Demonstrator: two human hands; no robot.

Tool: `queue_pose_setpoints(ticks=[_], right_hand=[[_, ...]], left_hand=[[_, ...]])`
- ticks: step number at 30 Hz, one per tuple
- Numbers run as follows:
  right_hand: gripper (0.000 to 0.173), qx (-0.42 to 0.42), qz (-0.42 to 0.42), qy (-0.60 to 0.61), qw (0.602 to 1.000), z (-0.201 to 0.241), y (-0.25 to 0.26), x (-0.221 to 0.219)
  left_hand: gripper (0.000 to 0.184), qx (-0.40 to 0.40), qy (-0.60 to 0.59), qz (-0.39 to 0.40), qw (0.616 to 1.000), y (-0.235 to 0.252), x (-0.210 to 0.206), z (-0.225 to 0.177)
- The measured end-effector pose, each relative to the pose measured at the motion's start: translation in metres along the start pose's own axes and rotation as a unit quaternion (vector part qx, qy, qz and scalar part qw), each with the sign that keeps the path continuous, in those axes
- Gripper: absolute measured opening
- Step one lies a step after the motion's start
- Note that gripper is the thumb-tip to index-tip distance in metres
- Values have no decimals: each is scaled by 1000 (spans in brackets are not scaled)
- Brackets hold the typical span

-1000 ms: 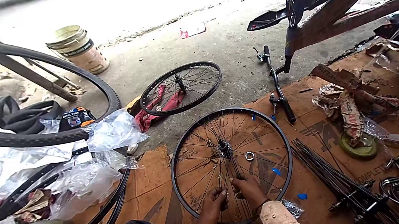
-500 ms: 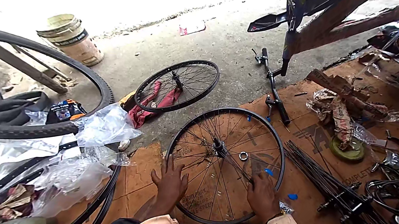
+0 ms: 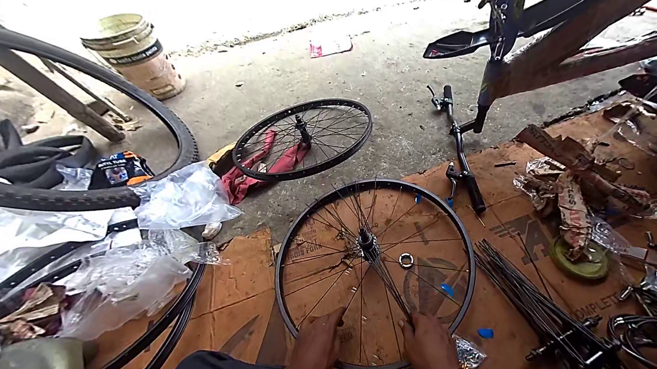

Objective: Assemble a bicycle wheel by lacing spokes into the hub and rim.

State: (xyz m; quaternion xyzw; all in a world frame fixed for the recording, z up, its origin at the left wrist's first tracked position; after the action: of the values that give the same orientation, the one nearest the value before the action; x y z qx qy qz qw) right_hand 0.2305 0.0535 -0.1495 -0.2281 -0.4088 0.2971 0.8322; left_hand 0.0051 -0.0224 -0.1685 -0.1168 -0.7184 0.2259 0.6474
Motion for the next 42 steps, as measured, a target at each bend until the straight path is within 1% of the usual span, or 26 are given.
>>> queue_pose_setpoints(ticks=[4, 6, 8, 9, 10, 11, 12, 14, 15, 16, 18, 20, 26, 28, 30, 32, 34, 36, 38, 42], right_hand=[[38, 32, -11, 65, 997, 5, -6, -15], [37, 58, -30, 75, 995, 8, -10, -17], [37, 84, -51, 86, 991, 10, -12, -19], [37, 93, -52, 106, 989, 10, -12, -19], [38, 102, -41, 142, 984, 9, -10, -21], [40, 108, -20, 196, 974, 7, -7, -25], [41, 106, 9, 266, 958, 5, -2, -29], [43, 90, 53, 390, 915, 2, 7, -37], [42, 82, 52, 417, 904, 2, 12, -40], [40, 77, 44, 423, 902, 3, 15, -40], [35, 74, 27, 409, 909, 3, 22, -37], [32, 76, 14, 396, 915, 5, 30, -33], [28, 48, 13, 391, 919, 11, 47, -27], [29, 42, 10, 373, 927, 12, 53, -26], [28, 37, 4, 372, 928, 13, 56, -25], [26, 33, -7, 383, 923, 17, 58, -23], [26, 51, -20, 405, 913, 21, 61, -21], [29, 87, -20, 417, 905, 27, 67, -19], [28, 108, -11, 437, 893, 35, 72, -16], [27, 99, 17, 473, 875, 42, 84, -14]], left_hand=[[49, 14, -86, 9, 996, 7, -5, 17], [49, 16, -127, -31, 991, 5, -8, 18], [47, 0, -161, -112, 981, 0, -6, 8], [44, -13, -191, -157, 969, -2, -5, 0], [42, -23, -237, -177, 955, -3, -3, -11], [41, -26, -300, -171, 938, -3, 0, -22], [41, -20, -373, -145, 916, -1, 1, -33], [38, 17, -488, -97, 867, 6, 2, -49], [35, 39, -520, -90, 848, 11, 2, -54], [32, 60, -537, -89, 837, 15, 1, -57], [26, 87, -544, -92, 830, 22, 1, -58], [24, 97, -537, -93, 833, 25, 3, -58], [22, 92, -528, -92, 839, 27, 7, -53], [21, 88, -546, -89, 829, 28, 10, -54], [21, 91, -574, -85, 810, 27, 13, -54], [22, 104, -590, -87, 796, 26, 14, -52], [23, 121, -595, -90, 789, 26, 15, -50], [23, 129, -591, -92, 791, 27, 15, -48], [24, 128, -584, -90, 797, 29, 14, -47], [25, 137, -582, -82, 798, 30, 13, -48]])
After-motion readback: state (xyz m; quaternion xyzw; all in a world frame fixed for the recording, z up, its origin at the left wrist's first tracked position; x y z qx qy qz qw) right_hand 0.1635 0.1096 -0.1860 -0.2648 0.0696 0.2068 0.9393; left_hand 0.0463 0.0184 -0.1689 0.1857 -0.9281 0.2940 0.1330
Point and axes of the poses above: each hand's wrist, its own y-axis towards the middle knuckle, its own x-axis out of the back of the hand, z = x × y, the point moved 3 cm from there along y, towards the middle knuckle, and after that the axes turned 11 degrees about y, right-handed, at the moved point
